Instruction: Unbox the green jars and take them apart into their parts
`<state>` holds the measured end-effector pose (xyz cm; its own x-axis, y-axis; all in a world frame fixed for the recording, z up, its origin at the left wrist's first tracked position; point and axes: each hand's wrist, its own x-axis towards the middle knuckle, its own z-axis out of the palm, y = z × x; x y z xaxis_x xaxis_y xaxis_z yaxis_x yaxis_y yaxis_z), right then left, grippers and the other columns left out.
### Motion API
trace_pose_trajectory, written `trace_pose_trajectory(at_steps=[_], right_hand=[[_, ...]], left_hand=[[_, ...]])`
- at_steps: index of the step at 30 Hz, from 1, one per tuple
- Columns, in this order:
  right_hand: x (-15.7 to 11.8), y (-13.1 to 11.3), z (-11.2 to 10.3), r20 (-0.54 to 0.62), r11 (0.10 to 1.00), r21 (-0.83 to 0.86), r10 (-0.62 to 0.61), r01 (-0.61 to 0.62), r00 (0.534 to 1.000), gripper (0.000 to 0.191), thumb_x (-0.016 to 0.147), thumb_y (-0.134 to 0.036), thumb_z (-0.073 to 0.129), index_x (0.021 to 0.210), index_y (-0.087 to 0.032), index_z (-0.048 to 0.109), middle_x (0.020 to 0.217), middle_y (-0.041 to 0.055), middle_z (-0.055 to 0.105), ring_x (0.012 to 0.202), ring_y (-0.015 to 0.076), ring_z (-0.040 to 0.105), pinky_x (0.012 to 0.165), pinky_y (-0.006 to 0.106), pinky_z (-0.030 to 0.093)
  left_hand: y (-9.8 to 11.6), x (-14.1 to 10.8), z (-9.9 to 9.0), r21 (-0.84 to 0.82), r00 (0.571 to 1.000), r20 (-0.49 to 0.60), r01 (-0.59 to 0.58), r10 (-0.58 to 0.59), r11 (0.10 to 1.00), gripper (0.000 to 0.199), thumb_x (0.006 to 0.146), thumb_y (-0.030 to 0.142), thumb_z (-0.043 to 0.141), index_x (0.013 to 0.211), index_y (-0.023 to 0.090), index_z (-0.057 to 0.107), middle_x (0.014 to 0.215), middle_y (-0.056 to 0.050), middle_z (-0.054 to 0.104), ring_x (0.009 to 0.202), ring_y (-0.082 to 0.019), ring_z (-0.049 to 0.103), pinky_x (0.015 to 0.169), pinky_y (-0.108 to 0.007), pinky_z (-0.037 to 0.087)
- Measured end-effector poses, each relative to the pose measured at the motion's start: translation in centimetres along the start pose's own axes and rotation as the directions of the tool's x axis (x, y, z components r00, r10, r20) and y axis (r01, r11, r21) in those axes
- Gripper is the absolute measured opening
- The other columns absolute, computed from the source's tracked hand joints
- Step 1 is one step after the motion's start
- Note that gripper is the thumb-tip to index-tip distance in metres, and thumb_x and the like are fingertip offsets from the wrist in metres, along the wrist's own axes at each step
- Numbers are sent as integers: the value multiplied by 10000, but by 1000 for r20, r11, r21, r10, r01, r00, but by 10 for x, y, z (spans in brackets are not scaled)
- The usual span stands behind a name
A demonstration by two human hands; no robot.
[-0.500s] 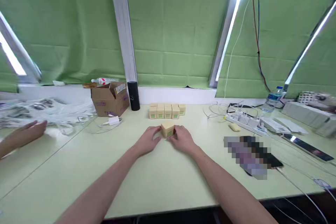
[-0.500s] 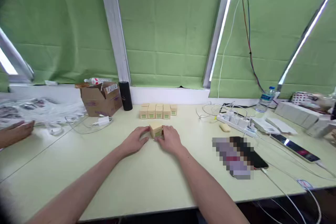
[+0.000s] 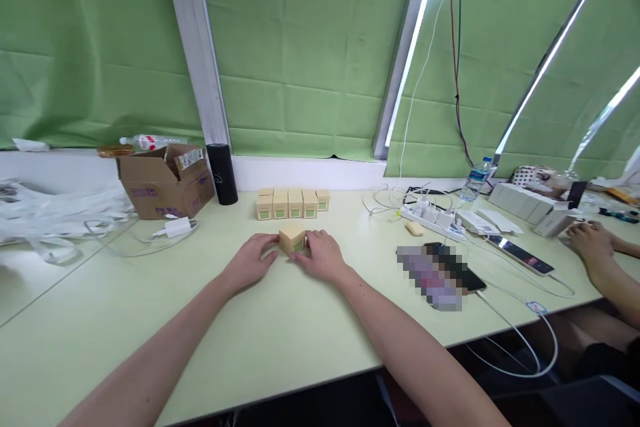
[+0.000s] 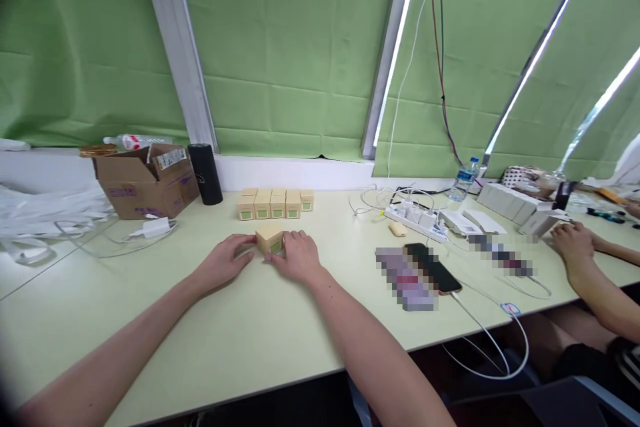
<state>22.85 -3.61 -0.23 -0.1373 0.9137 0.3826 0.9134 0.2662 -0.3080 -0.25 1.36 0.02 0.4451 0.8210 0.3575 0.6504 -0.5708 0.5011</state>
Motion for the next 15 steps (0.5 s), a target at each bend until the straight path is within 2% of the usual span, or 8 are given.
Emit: trace_pose_trajectory(at_steps=[5,8,12,15], right_hand=[[0,-2,-2,10,1000,-13,4,-4,1000,448,907,-630,664,1039,-205,613,1038,85,713,1003,262,609,804,351,440],[1,-1,-3,16,999,0,38,-38,999,490,908,-625,661,1165,-209,622,1086,87,727,1050,272,612,848,362,444],[3,8,-9,15,980,-9,197,-197,980,406,996,-405,569,1344,-196,574,1127,100,741,1097,267,621,876,362,441],[4,15,-11,10,965,-18,260,-260,965,370,995,-278,528,1345,-170,579,1115,120,748,1095,273,626,857,359,436]], left_hand=[[5,-1,-4,9,1000,-1,-14,14,1000,397,886,367,564,1221,228,726,1262,-85,740,1189,-297,689,1095,-464,531],[6,-1,-6,-3,999,-6,-35,35,999,351,878,338,552,1149,240,753,1203,-67,760,1150,-284,702,1074,-445,542],[7,-2,-8,-12,999,-34,-2,2,1000,259,864,276,514,881,248,771,1152,-57,757,1092,-260,706,1028,-417,559],[9,-2,-8,9,999,-43,3,-3,1000,275,875,245,488,912,252,761,1060,-49,769,1096,-265,690,1013,-426,556]])
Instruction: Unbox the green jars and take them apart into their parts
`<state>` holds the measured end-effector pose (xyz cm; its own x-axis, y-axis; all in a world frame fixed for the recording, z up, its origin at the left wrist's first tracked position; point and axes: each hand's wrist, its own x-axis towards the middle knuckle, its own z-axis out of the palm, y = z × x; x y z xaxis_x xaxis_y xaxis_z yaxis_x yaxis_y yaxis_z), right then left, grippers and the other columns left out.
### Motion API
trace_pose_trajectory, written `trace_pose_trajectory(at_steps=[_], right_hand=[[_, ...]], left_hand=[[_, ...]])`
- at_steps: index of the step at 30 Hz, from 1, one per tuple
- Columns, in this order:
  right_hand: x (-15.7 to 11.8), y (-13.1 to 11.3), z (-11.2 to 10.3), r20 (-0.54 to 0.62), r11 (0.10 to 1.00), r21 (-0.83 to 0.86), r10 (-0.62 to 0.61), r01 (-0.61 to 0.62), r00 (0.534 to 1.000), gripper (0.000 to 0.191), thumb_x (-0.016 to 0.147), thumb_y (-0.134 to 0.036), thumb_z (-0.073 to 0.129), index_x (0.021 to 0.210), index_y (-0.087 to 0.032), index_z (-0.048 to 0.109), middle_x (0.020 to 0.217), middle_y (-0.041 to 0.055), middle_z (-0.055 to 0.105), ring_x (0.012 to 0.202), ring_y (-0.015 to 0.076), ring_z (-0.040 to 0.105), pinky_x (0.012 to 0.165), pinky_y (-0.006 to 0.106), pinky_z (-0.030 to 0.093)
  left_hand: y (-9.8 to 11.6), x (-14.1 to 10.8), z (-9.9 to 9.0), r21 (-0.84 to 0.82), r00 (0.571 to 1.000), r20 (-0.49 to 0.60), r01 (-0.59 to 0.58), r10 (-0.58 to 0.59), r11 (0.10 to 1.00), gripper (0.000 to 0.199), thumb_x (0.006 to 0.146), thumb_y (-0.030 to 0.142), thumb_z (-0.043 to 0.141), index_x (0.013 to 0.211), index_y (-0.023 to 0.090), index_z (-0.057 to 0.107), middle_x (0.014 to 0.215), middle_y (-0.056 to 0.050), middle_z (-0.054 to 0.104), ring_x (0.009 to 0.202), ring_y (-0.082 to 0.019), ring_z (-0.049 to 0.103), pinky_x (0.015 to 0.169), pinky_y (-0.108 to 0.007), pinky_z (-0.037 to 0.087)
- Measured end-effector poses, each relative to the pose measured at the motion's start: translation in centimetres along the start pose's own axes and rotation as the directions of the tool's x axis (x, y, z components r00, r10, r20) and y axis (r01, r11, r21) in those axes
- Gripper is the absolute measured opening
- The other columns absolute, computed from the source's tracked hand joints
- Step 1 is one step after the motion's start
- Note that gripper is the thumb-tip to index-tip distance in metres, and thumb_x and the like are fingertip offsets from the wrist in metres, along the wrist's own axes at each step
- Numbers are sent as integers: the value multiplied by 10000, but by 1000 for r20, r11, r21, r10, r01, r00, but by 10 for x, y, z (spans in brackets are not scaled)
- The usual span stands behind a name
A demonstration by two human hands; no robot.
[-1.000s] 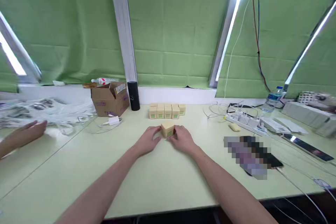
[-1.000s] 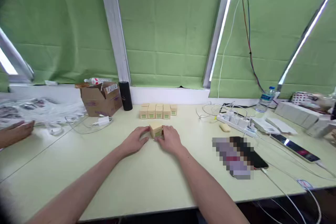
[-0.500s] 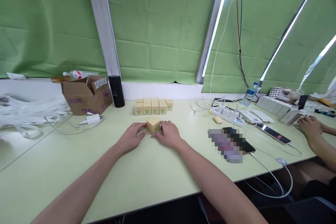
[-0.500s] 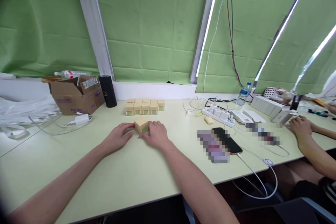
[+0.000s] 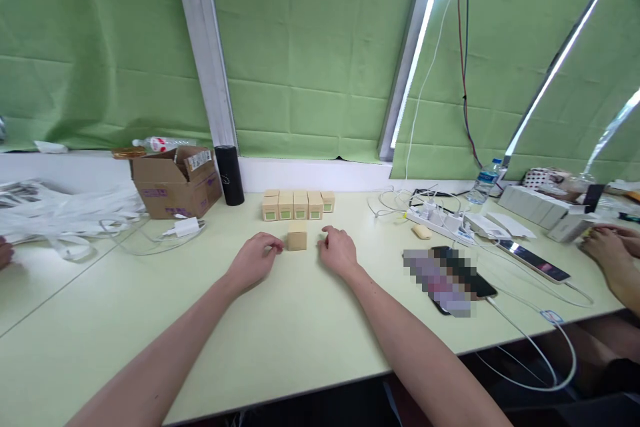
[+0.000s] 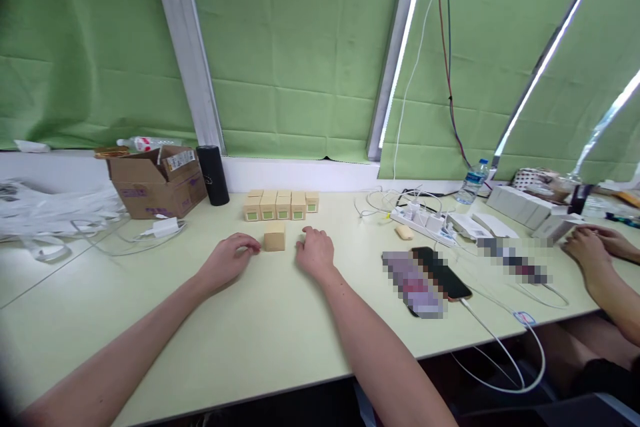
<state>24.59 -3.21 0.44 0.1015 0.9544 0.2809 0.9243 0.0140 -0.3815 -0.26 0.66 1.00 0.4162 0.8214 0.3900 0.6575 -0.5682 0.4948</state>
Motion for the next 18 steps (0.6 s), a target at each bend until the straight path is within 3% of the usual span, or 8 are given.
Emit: trace_pose_trajectory(at_steps=[4,10,15,18], right_hand=[[0,2,2,8,1000,10,-13,13,1000,357,978,-261,549,1321,-179,601,1124,113,746,1084,266,623,859,352,429],[-3,-5,8,29,995,42,-91,90,995,267,957,-245,578,1198,-189,678,1099,100,737,1067,256,611,877,353,426],[-9,-12,5,48,978,81,-194,190,980,246,943,-235,625,1173,-182,694,1054,88,731,1042,246,609,879,347,447],[-15,-16,0,71,931,139,-350,338,934,323,908,-184,674,1227,-230,689,1063,56,730,1042,222,612,912,331,459]], left_hand=[[2,-1,3,30,1000,8,22,-22,999,351,905,249,487,1153,212,734,1038,-78,780,1211,-301,628,1057,-469,529],[-6,-4,11,25,1000,23,16,-16,1000,563,909,230,520,1468,162,531,1311,-106,713,1433,-301,436,1205,-511,412],[-4,-6,15,-1,998,55,-17,17,1000,613,922,272,551,1521,177,460,1394,-123,653,1465,-295,408,1227,-503,388],[-1,-6,13,-3,999,6,46,-46,999,618,916,343,593,1488,143,476,1439,-182,591,1429,-314,475,1200,-499,418]])
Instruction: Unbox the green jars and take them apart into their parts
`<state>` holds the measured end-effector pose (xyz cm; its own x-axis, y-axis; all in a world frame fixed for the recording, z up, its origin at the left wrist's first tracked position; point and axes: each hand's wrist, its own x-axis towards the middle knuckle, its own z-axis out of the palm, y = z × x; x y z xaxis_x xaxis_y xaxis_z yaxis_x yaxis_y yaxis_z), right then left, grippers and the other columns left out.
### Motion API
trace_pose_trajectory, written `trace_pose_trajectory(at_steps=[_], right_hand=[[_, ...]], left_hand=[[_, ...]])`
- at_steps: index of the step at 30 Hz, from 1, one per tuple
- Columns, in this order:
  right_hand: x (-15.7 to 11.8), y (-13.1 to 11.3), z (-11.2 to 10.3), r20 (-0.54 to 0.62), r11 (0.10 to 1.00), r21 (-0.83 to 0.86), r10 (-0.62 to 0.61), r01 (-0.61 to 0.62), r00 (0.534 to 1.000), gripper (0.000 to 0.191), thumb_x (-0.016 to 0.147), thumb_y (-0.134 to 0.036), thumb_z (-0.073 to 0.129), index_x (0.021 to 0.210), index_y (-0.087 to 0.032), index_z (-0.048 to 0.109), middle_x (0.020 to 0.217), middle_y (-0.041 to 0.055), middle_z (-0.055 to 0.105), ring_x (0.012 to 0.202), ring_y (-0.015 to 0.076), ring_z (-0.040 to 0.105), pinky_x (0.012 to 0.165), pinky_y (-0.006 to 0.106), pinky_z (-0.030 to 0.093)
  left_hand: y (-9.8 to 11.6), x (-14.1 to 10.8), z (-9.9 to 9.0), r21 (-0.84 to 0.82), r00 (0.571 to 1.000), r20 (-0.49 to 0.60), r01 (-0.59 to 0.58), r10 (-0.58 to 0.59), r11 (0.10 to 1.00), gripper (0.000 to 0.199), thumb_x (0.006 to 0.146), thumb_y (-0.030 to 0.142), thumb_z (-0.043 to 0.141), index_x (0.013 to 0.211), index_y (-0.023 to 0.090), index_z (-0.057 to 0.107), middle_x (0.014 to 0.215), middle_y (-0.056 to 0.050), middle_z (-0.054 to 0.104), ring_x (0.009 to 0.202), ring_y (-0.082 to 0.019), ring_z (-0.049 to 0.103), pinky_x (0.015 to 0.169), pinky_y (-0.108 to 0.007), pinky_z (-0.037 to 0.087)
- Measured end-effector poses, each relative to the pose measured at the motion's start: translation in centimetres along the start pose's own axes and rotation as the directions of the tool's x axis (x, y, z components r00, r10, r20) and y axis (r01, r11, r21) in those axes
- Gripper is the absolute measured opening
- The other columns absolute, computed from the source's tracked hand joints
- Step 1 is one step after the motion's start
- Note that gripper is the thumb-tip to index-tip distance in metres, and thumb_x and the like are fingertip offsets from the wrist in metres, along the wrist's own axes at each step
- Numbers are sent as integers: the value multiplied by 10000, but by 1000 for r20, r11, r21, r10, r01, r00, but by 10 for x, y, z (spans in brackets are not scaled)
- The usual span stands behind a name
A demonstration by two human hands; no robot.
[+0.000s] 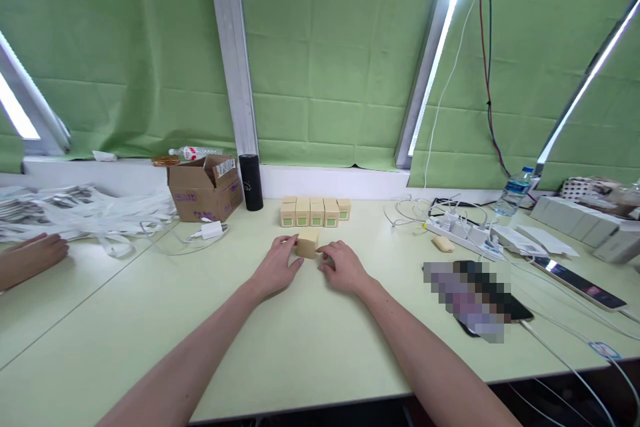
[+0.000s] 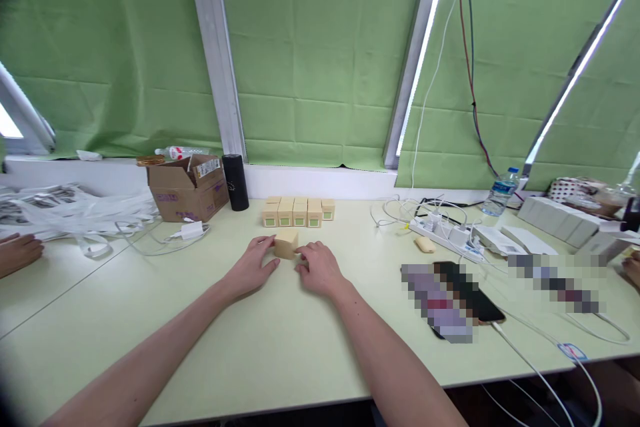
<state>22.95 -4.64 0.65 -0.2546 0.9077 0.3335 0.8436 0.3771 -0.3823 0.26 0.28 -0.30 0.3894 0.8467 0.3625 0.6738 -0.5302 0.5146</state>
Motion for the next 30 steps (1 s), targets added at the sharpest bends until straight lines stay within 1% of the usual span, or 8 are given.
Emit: trace_pose_trajectory(at_steps=[3,6,12,14,19,23,26,30], right_hand=[[-3,-6,-2,9,985,67,-159,159,987,396,898,-101,649,1256,-265,688,1009,33,733,1011,215,613,928,343,467],[-4,-10,-2,11,981,71,-182,181,983,283,909,-99,647,1133,-247,738,966,39,734,987,214,612,907,346,475],[0,-11,-2,-68,996,-41,-85,82,994,175,932,-135,604,933,-225,754,916,50,734,954,219,608,834,336,474],[2,-10,-3,-110,998,-56,-43,37,993,178,944,-143,573,963,-217,734,969,57,735,969,219,610,847,341,476],[4,-13,-4,-243,999,-26,27,-35,970,189,964,-175,542,1106,-224,656,1061,55,715,1014,214,621,867,341,501],[0,-22,-7,-305,1000,19,11,-6,952,333,968,-222,552,1301,-214,564,1245,95,667,1182,237,592,937,376,534],[-3,-31,-8,-331,999,37,-20,35,943,457,980,-274,553,1424,-201,471,1394,127,596,1311,249,530,1030,401,522],[-4,-35,-7,-302,998,44,-19,34,953,532,1000,-290,524,1507,-212,384,1433,138,572,1329,254,522,1052,424,523]], left_hand=[[1,0,-2,-10,995,-40,92,-92,996,674,884,425,655,1463,129,475,1427,-221,570,1367,-333,549,1153,-502,454],[2,0,-3,-37,992,-58,108,-110,993,693,858,471,695,1438,171,463,1353,-194,619,1324,-324,584,1090,-482,488],[15,7,3,15,977,-106,189,-186,982,737,823,627,681,1350,168,449,1291,-195,656,1365,-371,527,1034,-473,491],[18,10,6,70,973,-128,200,-190,977,792,796,661,684,1351,151,443,1313,-221,645,1334,-401,551,1021,-489,491],[19,14,8,81,977,-99,200,-191,976,726,864,596,613,1371,120,404,1224,-218,675,1166,-390,668,914,-471,540],[21,10,3,86,988,-144,73,-60,994,596,890,482,609,1356,160,421,1276,-188,655,1177,-362,658,946,-477,544],[27,5,-1,199,980,-177,-57,94,978,498,912,409,592,1328,168,461,1291,-193,650,1184,-373,645,999,-509,514],[36,0,-5,314,953,-167,-193,255,929,416,935,365,579,1297,173,508,1250,-190,676,1138,-380,657,1013,-537,481]])
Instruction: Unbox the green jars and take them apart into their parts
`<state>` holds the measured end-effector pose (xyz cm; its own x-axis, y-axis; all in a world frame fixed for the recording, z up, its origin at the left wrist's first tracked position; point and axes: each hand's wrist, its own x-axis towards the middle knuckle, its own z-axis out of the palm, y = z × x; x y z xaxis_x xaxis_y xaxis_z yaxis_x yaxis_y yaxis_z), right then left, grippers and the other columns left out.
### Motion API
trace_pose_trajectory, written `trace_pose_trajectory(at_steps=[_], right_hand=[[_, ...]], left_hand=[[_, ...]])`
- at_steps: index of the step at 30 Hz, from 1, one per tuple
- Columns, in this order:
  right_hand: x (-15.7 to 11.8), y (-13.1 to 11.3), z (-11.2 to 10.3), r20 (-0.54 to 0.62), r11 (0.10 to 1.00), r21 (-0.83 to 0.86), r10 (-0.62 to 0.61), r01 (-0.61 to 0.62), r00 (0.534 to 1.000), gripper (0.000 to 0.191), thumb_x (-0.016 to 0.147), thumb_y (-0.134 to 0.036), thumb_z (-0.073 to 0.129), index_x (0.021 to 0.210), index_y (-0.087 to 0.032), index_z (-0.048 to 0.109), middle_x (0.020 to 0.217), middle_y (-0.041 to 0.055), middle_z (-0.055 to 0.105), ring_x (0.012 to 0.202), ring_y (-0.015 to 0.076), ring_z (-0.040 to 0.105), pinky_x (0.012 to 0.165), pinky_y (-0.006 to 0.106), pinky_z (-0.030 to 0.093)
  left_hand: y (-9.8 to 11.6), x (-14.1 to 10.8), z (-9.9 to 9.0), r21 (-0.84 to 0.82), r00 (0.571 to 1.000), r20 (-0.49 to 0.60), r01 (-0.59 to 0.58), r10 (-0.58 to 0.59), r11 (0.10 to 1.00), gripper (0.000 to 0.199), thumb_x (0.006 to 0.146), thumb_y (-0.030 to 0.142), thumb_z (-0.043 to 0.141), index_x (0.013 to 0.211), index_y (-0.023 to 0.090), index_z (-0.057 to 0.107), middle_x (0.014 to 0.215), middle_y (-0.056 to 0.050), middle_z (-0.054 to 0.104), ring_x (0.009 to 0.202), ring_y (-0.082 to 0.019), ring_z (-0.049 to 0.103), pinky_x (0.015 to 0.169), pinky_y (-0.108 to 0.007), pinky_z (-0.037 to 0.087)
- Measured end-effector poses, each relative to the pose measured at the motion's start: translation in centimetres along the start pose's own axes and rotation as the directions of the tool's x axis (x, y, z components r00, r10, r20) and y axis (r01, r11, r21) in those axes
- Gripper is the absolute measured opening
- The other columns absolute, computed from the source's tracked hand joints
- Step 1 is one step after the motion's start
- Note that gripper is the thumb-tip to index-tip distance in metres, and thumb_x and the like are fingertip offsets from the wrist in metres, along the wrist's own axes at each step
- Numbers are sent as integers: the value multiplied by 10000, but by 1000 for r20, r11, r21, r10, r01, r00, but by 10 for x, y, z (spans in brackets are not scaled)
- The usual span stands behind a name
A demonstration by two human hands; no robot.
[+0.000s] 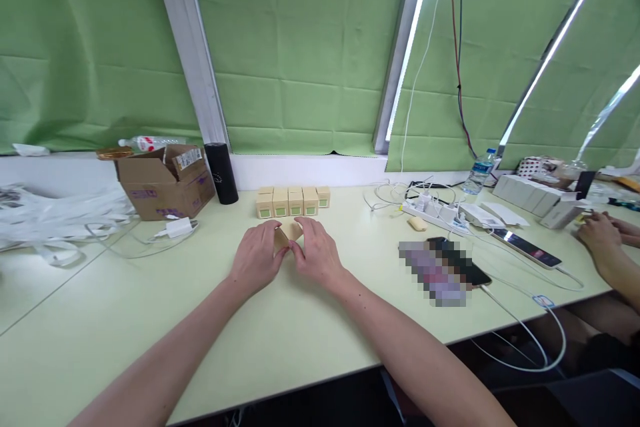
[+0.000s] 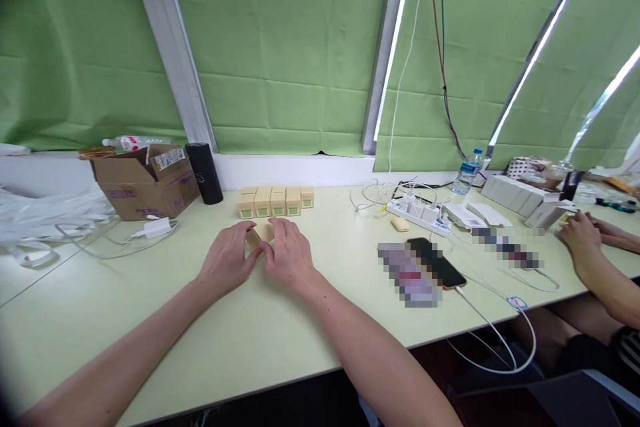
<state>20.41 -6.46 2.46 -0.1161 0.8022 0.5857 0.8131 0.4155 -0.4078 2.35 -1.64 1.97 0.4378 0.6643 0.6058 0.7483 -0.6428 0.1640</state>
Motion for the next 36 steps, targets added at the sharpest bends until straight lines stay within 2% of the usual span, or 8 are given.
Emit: trace_pose_trajectory(at_steps=[8,21,28,36], right_hand=[[-2,6,4,7,999,48,14,-14,1000,530,982,-226,508,1494,-182,379,1404,148,591,1288,258,567,1054,428,532],[-3,4,-3,43,995,65,68,-71,997,581,946,-196,506,1506,-203,352,1361,143,631,1228,271,624,996,433,554],[-4,1,-7,85,997,21,73,-75,994,619,899,-156,505,1494,-178,337,1327,148,644,1180,276,641,956,414,554],[-5,-1,-7,172,995,-22,103,-101,980,739,853,-156,524,1541,-161,254,1327,167,614,1140,289,641,906,411,551]], left_hand=[[5,-2,-4,52,992,15,-124,124,991,348,940,321,609,1244,169,532,1183,-167,697,1095,-345,670,960,-489,477],[5,-4,-4,54,983,28,-181,180,982,336,969,350,608,1252,182,539,1161,-144,712,1044,-323,680,910,-464,469],[10,-3,-10,88,974,88,-215,207,973,263,986,325,567,1206,181,563,1119,-128,719,984,-297,675,850,-441,472],[11,-3,-10,158,953,165,-279,253,947,292,956,301,608,1220,177,587,1236,-159,691,1069,-325,652,919,-467,462]])
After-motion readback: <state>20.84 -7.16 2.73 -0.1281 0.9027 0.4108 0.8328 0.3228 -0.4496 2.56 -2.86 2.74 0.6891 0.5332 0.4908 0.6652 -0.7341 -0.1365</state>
